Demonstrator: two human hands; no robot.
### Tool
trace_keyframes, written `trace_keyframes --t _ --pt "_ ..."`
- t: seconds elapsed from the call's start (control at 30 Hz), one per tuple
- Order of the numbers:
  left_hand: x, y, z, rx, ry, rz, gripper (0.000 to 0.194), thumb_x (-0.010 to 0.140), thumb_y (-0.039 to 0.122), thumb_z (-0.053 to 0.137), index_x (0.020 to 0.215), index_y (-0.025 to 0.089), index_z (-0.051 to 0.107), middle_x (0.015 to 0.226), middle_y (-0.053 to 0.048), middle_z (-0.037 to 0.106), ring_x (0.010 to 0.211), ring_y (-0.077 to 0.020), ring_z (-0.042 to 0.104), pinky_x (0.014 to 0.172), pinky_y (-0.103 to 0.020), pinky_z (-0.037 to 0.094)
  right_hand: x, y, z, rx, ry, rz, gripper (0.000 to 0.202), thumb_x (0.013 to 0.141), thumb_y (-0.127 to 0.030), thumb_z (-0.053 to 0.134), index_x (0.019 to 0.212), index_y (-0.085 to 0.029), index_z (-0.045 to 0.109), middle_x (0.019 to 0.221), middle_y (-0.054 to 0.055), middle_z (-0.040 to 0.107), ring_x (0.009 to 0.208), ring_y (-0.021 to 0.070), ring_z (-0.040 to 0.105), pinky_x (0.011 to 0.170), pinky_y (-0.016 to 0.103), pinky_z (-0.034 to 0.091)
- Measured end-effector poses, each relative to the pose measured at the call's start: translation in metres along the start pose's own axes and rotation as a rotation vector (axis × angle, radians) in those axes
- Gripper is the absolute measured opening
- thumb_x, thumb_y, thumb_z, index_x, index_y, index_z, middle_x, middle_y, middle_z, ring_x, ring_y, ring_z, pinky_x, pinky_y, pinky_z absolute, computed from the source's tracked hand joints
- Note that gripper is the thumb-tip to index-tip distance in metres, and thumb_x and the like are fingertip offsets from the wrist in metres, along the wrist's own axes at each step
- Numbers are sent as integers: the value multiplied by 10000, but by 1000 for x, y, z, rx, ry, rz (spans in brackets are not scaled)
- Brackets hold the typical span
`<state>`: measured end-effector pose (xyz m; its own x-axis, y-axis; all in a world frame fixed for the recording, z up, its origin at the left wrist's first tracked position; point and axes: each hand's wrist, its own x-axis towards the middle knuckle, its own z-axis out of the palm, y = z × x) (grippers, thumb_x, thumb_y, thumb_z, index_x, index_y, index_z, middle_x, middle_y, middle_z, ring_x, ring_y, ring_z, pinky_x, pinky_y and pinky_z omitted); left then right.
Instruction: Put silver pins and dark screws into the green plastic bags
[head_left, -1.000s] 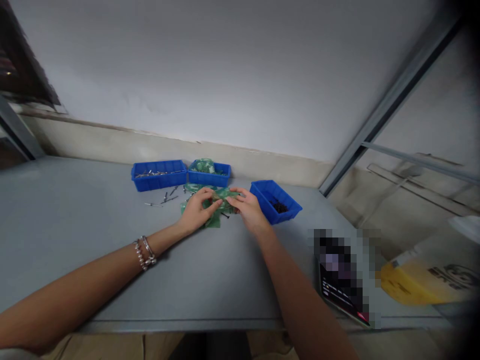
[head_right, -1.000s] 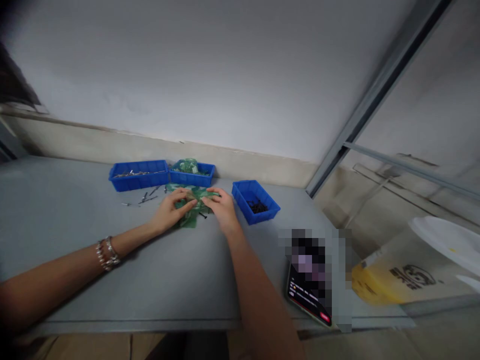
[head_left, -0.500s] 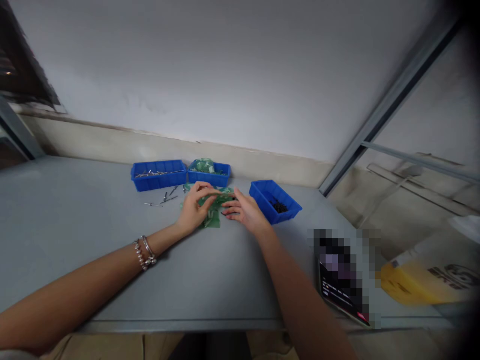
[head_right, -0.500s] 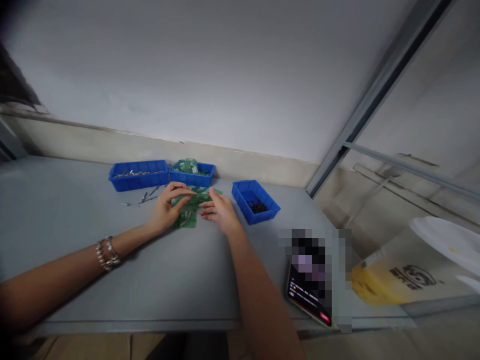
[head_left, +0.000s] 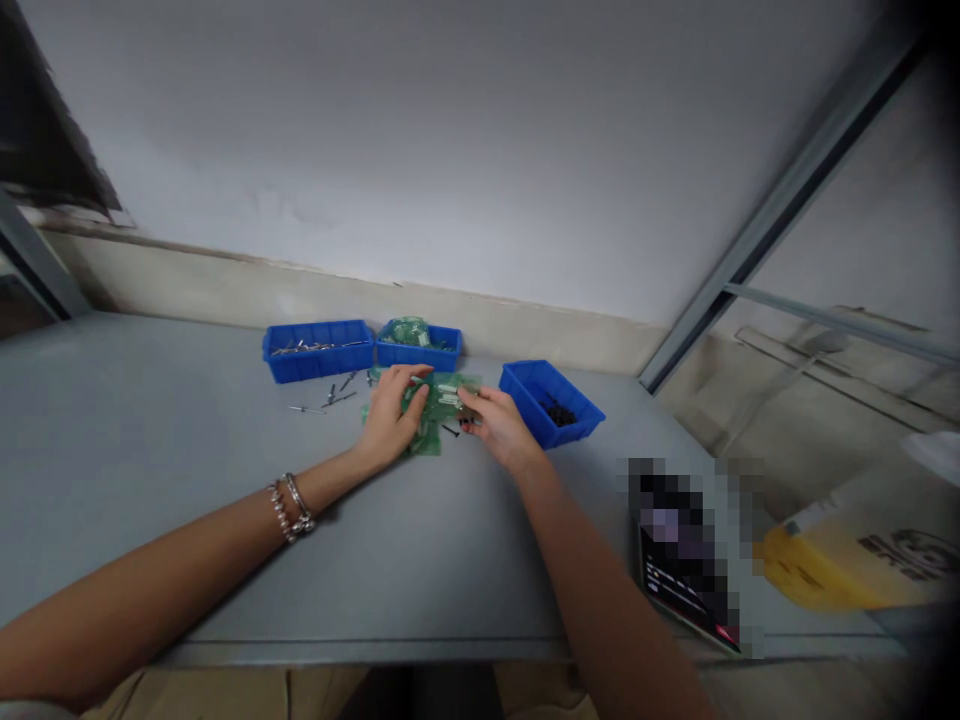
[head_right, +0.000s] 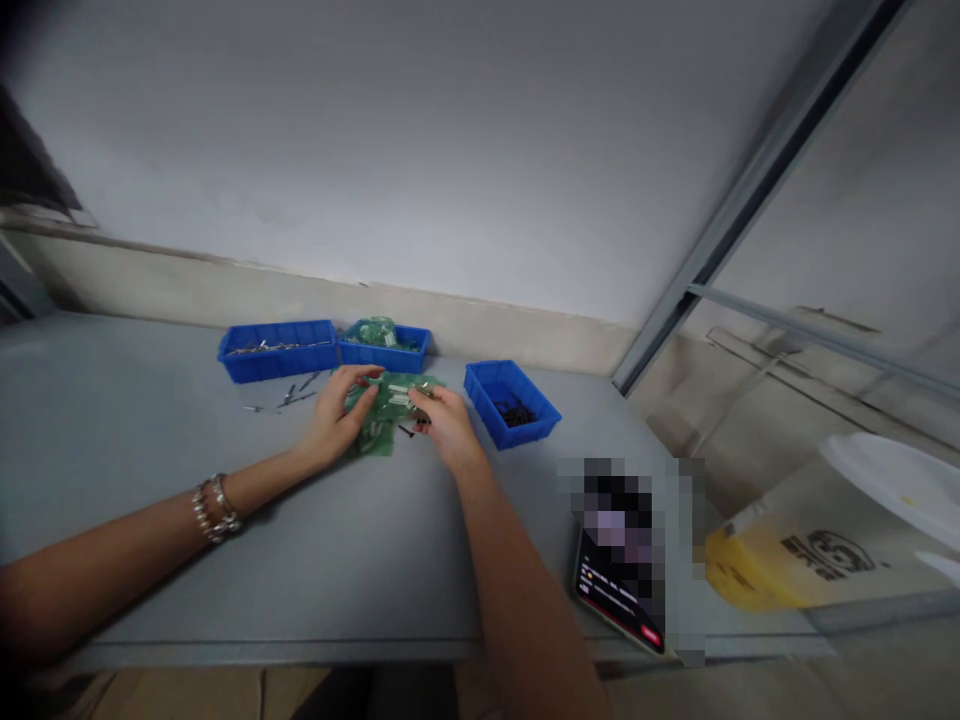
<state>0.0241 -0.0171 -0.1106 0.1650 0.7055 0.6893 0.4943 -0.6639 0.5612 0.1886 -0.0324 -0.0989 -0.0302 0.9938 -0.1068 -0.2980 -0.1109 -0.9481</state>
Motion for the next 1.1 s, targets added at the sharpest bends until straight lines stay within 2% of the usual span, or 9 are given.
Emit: trace_keyframes --t 0.13,0.27,0.47,0.7,0.83,0.97,1.1 --pt "0 0 1 -48 -119 -58 235 895 377 472 910 186 608 978 -77 606 986 -237 533 922 -420 404 1 1 -2 -31 17 -32 232 611 -340 770 747 -191 655 735 6 637 661 119 543 582 256 384" --pt "0 -1 3 -60 -189 -94 236 840 410 556 792 182 597 947 -74 602 966 -248 529 910 -434 401 1 2 -2 -67 21 -47 215 602 -320 776 723 -192 653 703 -3 620 656 114 526 577 251 374" --pt "1 -5 5 -85 -207 -31 186 840 350 562 842 174 624 902 -67 598 900 -216 537 839 -380 434 2 3 -1 -114 10 -51 172 628 -307 758 704 -192 655 692 -10 600 642 109 511 570 254 370" --pt "1 -2 3 -127 -153 11 172 826 323 579 793 157 608 857 -63 576 834 -198 546 772 -339 441 0 1 0 -141 -14 -54 189 631 -314 755 715 -178 654 695 -8 592 609 98 503 540 244 370" --pt "0 -2 2 -97 -88 21 138 832 302 576 792 170 592 839 -48 565 808 -195 542 745 -331 438 -1 0 2 -137 -14 -67 219 648 -326 753 783 -180 663 742 -3 613 601 90 510 517 229 360" --pt "0 -3 2 -71 13 47 130 844 270 570 756 174 568 823 -37 551 799 -191 537 729 -323 440 -2 -2 4 -108 71 -29 206 747 -382 694 766 -191 620 733 0 616 557 88 507 512 239 393" --pt "1 -3 2 -81 40 96 59 840 200 567 814 180 615 849 -31 544 839 -185 541 771 -323 450 -4 -6 4 -81 85 105 313 903 -445 492 754 -185 581 626 12 603 479 96 512 481 241 404"
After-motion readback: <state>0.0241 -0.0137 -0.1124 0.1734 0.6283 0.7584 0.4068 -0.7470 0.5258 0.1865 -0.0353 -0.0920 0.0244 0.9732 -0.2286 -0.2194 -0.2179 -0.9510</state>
